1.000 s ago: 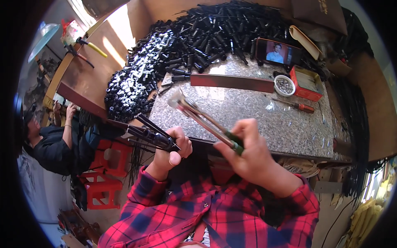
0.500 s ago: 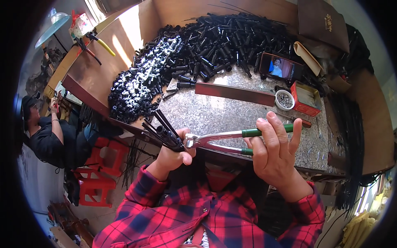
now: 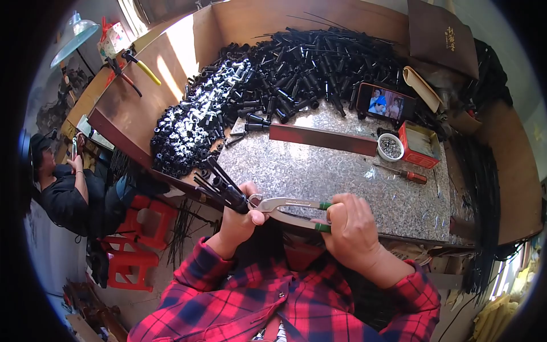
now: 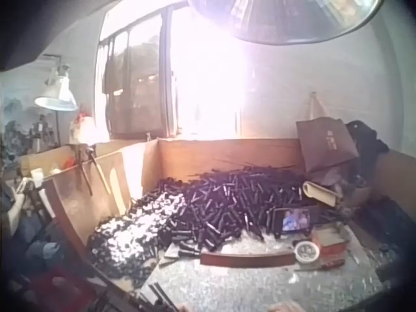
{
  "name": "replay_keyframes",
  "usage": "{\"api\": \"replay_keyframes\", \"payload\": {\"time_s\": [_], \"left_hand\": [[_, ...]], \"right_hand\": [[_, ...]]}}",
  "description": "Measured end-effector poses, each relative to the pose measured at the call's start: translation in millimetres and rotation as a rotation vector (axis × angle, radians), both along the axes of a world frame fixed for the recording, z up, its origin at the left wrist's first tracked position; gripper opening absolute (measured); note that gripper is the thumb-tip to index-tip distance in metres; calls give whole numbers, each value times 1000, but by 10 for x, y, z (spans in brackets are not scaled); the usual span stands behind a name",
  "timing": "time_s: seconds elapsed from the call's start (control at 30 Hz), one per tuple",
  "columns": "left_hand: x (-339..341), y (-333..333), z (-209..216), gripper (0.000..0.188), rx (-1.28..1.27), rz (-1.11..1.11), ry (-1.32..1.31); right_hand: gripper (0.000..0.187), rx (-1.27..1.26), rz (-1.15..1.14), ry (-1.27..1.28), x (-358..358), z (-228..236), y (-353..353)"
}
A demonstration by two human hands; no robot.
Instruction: Assembling bundles of black plastic strips and securing them with metal clips using pliers.
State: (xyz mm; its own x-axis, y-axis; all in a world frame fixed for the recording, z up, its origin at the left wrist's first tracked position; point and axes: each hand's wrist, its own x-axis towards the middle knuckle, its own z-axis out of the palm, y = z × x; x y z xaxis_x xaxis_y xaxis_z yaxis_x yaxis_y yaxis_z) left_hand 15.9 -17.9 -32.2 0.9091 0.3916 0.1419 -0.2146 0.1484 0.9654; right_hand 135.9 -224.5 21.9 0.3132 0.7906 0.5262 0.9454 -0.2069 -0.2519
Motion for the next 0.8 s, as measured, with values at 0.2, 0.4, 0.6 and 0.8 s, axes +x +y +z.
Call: {"api": "replay_keyframes", "payload": {"time_s": [0.2,0.4,0.6,0.8], "left_hand": [[7,-96,-10,43,-117,151,-85],[17,-128,25,42,-151,145,-119],[-18,-34,40,63,-124,119,21],[-41,-26,49,62,-104,89,25]], "right_hand": [[37,21,-46,100,-128,-199,46],[37,78,-80,-35,-68,-110,68],[40,121,-150,-358,28,-29,35],[41,103,-197,-432,15,31,72]]}}
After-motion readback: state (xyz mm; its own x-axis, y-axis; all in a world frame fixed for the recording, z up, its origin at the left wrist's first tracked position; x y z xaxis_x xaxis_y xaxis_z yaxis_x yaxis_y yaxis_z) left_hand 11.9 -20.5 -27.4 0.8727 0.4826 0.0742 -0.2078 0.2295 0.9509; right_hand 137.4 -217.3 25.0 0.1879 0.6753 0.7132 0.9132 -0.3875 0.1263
